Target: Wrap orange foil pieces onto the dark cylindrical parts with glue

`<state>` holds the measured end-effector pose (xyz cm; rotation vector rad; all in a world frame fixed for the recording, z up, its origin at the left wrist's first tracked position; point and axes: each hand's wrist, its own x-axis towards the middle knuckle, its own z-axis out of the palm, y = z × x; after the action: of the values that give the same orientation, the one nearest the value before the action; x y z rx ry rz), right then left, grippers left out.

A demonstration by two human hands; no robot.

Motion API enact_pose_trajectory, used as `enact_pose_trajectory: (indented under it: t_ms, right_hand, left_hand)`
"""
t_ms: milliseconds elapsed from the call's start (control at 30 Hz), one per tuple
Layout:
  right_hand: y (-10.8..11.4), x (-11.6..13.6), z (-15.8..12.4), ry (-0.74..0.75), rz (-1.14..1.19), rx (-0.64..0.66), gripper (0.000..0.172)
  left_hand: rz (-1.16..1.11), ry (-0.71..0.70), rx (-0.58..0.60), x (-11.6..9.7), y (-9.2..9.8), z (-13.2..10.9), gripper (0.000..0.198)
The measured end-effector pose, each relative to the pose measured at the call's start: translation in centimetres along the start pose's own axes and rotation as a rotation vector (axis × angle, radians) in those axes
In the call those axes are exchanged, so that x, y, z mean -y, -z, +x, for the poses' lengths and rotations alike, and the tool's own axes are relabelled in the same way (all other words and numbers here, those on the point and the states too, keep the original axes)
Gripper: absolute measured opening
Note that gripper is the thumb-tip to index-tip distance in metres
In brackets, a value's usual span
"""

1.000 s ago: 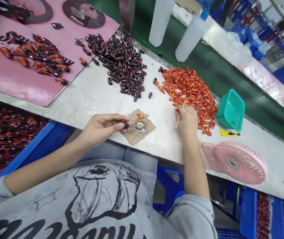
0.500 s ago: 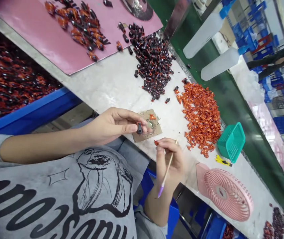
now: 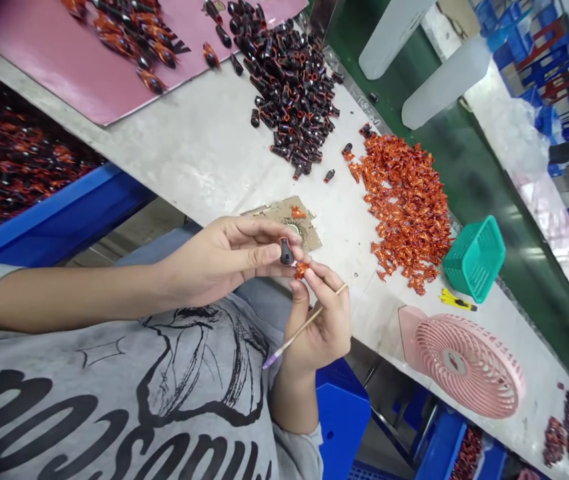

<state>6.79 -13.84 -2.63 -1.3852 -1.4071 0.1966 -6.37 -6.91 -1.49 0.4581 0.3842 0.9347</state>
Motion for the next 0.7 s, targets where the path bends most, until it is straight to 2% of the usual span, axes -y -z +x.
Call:
enact_pose_trajectory:
  t_ms: [100,233,400,700]
  right_hand:
    - [0.0,0.4,-0.1,-0.039,0.127,-0.126,0.024]
    - [-0.1,1.3,0.2,0.003,0.179,-0.225,0.021]
    - [0.0,2.1,0.8,0.089,0.1,-0.151,0.022]
    - [0.0,1.9,1.0,0.133,-0.01,-0.093,0.03]
  left_hand:
    - [0.062,-0.029,0.017,0.3,-0.4,-0.4,0.015]
    - [0.26,-0.165,-0.006,0.3,-1.0,-0.9,0.014]
    - [0.427,-0.241,0.029,-0.1,-1.3,-1.2,0.013]
    - [0.475,-0.279,0.025,-0.2,-0.6,-0.9,0.015]
